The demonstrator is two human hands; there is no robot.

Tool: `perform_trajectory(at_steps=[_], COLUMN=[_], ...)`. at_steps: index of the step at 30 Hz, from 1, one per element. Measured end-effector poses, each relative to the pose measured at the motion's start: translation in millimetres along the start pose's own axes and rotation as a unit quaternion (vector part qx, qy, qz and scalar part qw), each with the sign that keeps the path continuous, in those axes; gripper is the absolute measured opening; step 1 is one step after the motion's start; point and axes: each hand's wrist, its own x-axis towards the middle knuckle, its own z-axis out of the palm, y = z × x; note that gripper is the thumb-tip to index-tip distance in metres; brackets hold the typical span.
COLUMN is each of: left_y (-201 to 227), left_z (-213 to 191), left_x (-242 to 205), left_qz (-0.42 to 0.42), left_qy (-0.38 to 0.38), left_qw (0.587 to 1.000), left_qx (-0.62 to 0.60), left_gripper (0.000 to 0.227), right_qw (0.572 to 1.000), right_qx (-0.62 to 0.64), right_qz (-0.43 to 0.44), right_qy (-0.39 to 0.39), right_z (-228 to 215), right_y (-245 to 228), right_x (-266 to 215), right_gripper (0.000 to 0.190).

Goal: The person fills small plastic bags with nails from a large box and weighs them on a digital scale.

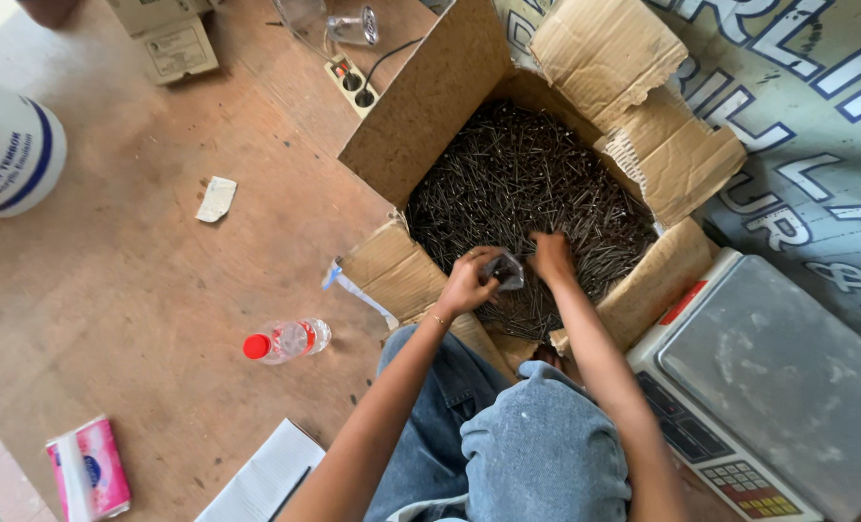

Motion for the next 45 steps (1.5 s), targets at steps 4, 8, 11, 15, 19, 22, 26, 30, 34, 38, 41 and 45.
perform_trajectory(at_steps=[4, 8, 11, 15, 19, 22, 26, 30, 34, 38, 41, 45], left_y=[6, -3, 16, 13, 21, -3, 0, -10, -11, 1, -1, -5], left_z=[-7, 0, -3, -3, -3, 7, 6, 8, 8, 3, 4, 9], left_x=[4, 3, -2, 1, -2, 1, 2, 3, 4, 5, 4, 3], left_qz=[-0.005, -0.028, -0.036, -0.016, -0.012, -0.039, -0.03, -0.028, -0.016, -0.013, -0.009, -0.042], left_qy=[0.014, -0.003, -0.016, -0.01, -0.011, -0.012, -0.008, 0.001, -0.005, 0.0, 0.002, 0.003], left_qw=[0.998, 0.994, 0.993, 0.997, 0.999, 0.994, 0.997, 0.998, 1.0, 0.999, 1.0, 0.991], left_qx=[-0.054, -0.103, -0.111, -0.073, -0.051, -0.103, -0.071, -0.05, -0.021, -0.032, -0.03, -0.124], left_gripper=[0.045, 0.047, 0.047, 0.045, 0.045, 0.045, 0.046, 0.045, 0.045, 0.046, 0.044, 0.045], right_qw=[0.995, 0.991, 0.982, 0.969, 0.963, 0.964, 0.969, 0.965, 0.965, 0.965, 0.964, 0.96], right_qx=[0.085, 0.123, 0.175, 0.218, 0.235, 0.2, 0.096, 0.032, 0.033, 0.049, 0.072, 0.142], right_qz=[-0.048, -0.06, -0.069, -0.117, -0.134, -0.17, -0.222, -0.256, -0.252, -0.252, -0.251, -0.228], right_qy=[0.004, -0.005, 0.0, 0.011, -0.006, -0.029, -0.056, -0.051, -0.058, -0.055, -0.054, -0.081], right_z=[-38, -78, -108, -136, -159, -158, -130, -127, -137, -139, -139, -155], right_y=[2, -5, -15, -25, -62, -79, -81, -88, -95, -95, -96, -106], right_x=[-23, -47, -76, -91, -124, -130, -112, -111, -116, -111, -108, -117], right_gripper=[0.038, 0.04, 0.035, 0.024, 0.024, 0.025, 0.026, 0.033, 0.039, 0.036, 0.033, 0.037])
